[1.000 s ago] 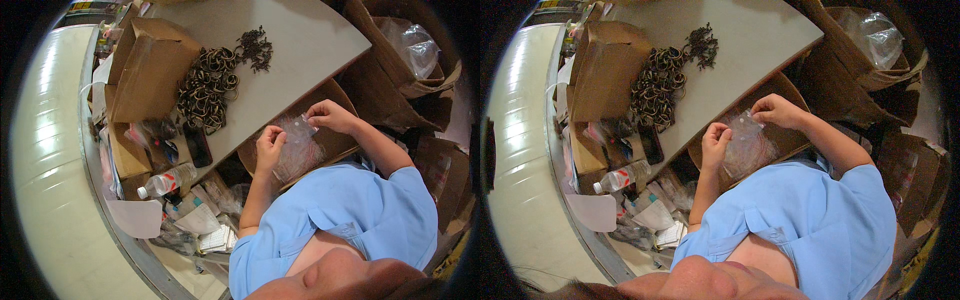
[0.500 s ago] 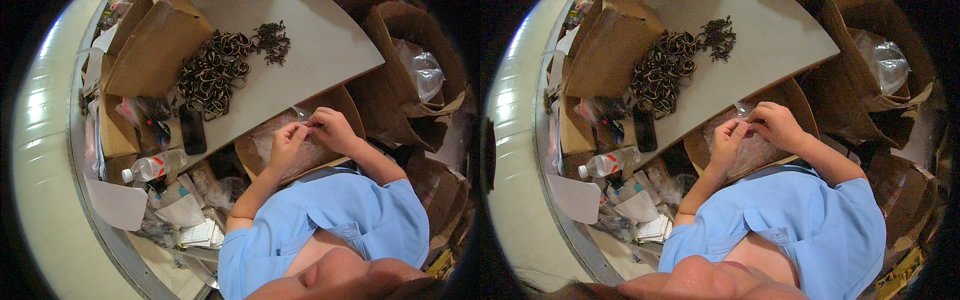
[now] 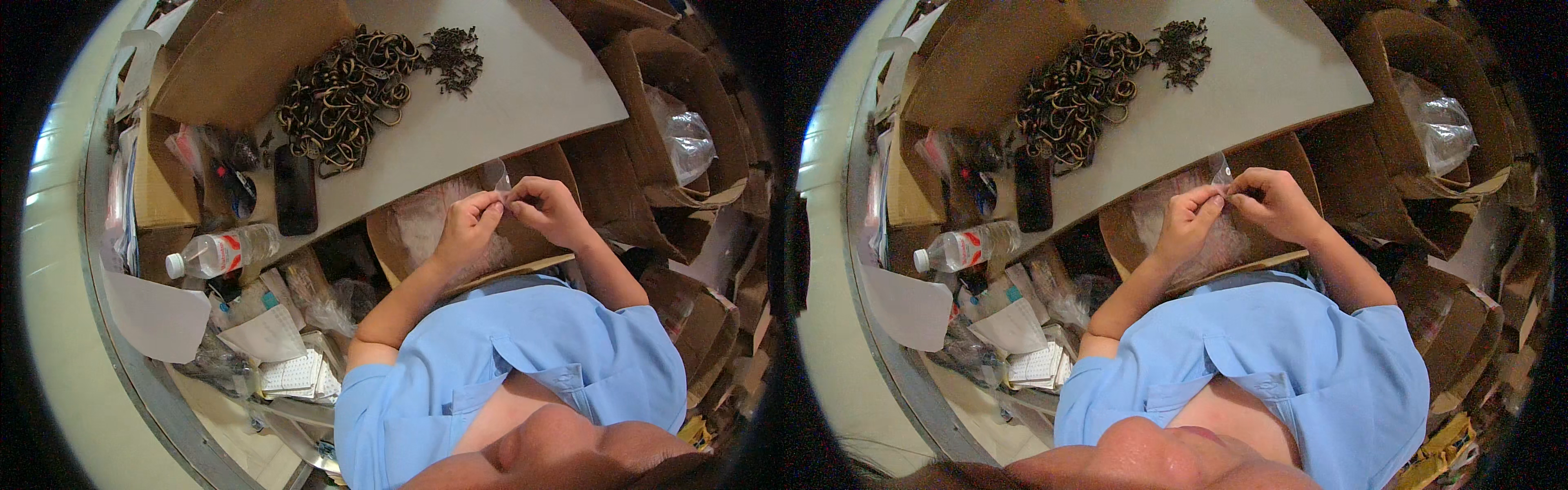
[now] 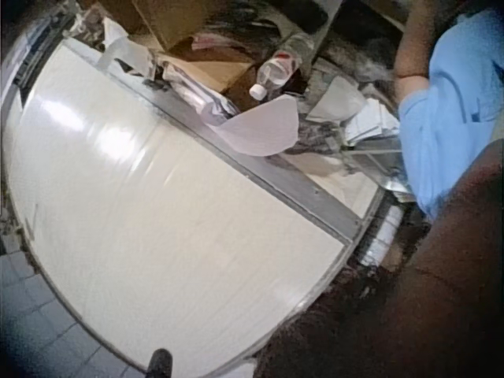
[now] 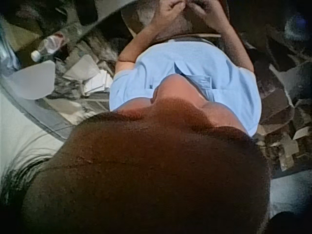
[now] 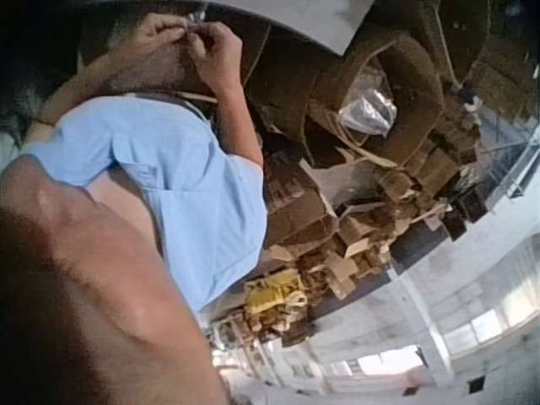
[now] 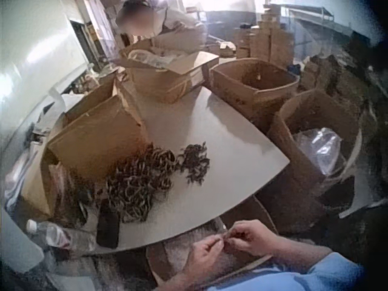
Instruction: The person picks up metal hooks and screws from a pile on a table and places them into small plastic bags, then places the filled bags into a box.
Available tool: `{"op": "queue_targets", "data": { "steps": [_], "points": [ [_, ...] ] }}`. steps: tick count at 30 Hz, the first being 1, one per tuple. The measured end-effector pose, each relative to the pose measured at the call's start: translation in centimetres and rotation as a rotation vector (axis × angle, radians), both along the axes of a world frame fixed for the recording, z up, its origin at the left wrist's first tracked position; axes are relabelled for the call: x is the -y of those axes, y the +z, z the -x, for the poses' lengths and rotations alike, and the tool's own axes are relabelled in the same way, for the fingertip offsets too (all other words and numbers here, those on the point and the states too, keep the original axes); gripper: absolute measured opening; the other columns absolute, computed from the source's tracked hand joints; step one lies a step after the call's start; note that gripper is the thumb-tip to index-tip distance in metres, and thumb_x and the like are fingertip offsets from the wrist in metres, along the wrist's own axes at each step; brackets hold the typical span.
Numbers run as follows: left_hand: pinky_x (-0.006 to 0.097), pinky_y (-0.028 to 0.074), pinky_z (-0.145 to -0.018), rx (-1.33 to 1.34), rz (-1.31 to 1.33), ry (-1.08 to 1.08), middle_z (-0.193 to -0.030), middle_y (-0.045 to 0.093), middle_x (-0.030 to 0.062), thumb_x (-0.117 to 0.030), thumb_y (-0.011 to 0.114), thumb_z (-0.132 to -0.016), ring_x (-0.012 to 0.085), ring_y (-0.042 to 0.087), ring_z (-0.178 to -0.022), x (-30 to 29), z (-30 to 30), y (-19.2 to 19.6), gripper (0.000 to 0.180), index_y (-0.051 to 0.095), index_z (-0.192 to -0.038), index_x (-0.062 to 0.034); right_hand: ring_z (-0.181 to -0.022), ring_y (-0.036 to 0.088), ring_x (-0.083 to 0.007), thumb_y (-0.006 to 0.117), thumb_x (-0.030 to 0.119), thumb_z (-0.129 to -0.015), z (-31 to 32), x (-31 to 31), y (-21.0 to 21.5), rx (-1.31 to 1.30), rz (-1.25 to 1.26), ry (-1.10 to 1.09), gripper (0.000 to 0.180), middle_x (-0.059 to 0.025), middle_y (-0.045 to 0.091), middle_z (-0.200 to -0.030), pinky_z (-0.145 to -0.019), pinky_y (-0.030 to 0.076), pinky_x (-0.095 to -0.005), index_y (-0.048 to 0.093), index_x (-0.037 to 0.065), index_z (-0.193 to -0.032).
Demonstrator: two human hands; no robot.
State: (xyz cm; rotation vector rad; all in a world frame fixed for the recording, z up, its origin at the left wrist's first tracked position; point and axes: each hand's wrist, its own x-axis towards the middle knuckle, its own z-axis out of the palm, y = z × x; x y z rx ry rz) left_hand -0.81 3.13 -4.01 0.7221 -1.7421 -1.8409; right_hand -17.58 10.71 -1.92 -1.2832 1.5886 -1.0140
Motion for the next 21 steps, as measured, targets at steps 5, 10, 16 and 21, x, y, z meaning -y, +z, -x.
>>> {"op": "queue_targets", "data": {
  "steps": [5, 10, 16, 21],
  "points": [
    [0.025, 0.042, -0.064, 0.02, -0.037, -0.025, -0.078, 0.06, 0.0035, -0.013, 0.053, -0.09, 0.0081, 0.051, -0.072, 0.1, -0.5, -0.4, 0.022, 0.063, -0.097, 0.0048, -0.071, 0.056, -0.0081, 0.063, 0.009, -0.079, 0.5, 0.2, -0.4, 0.169, -0.116, 0.023, 0.016, -0.0061, 0.065, -0.077, -0.063, 0.046, -0.0247, 0.066, -0.004, -0.088],
    [0.023, 0.04, -0.06, 0.014, 0.0, -0.02, -0.074, 0.058, 0.0002, -0.014, 0.054, -0.091, 0.0056, 0.048, -0.069, 0.0, -0.5, -1.3, 0.023, 0.063, -0.097, 0.0058, -0.07, 0.057, -0.0079, 0.064, 0.01, -0.078, 0.5, 0.3, -1.2, 0.281, -0.156, 0.012, 0.016, -0.0056, 0.066, -0.076, -0.063, 0.047, -0.0241, 0.067, -0.004, -0.085],
    [0.023, 0.046, -0.065, 0.037, -0.116, -0.03, -0.08, 0.066, 0.0048, -0.016, 0.055, -0.091, 0.0072, 0.057, -0.073, 0.1, -0.6, -1.9, 0.025, 0.064, -0.099, 0.0061, -0.07, 0.057, -0.0082, 0.065, 0.01, -0.078, 0.5, 0.4, -1.4, 0.269, -0.147, 0.019, 0.016, -0.0054, 0.066, -0.076, -0.064, 0.047, -0.0241, 0.067, -0.005, -0.084],
    [0.023, 0.047, -0.064, 0.033, -0.125, -0.049, -0.079, 0.067, 0.005, -0.016, 0.055, -0.091, 0.0077, 0.058, -0.072, 0.3, -0.5, -1.8, 0.025, 0.065, -0.097, 0.0061, -0.069, 0.052, -0.0055, 0.065, 0.007, -0.081, 0.4, 0.6, -1.7, 0.312, -0.184, 0.035, 0.01, -0.0013, 0.062, -0.076, -0.06, 0.042, -0.021, 0.064, -0.003, -0.082]
  ]
}}
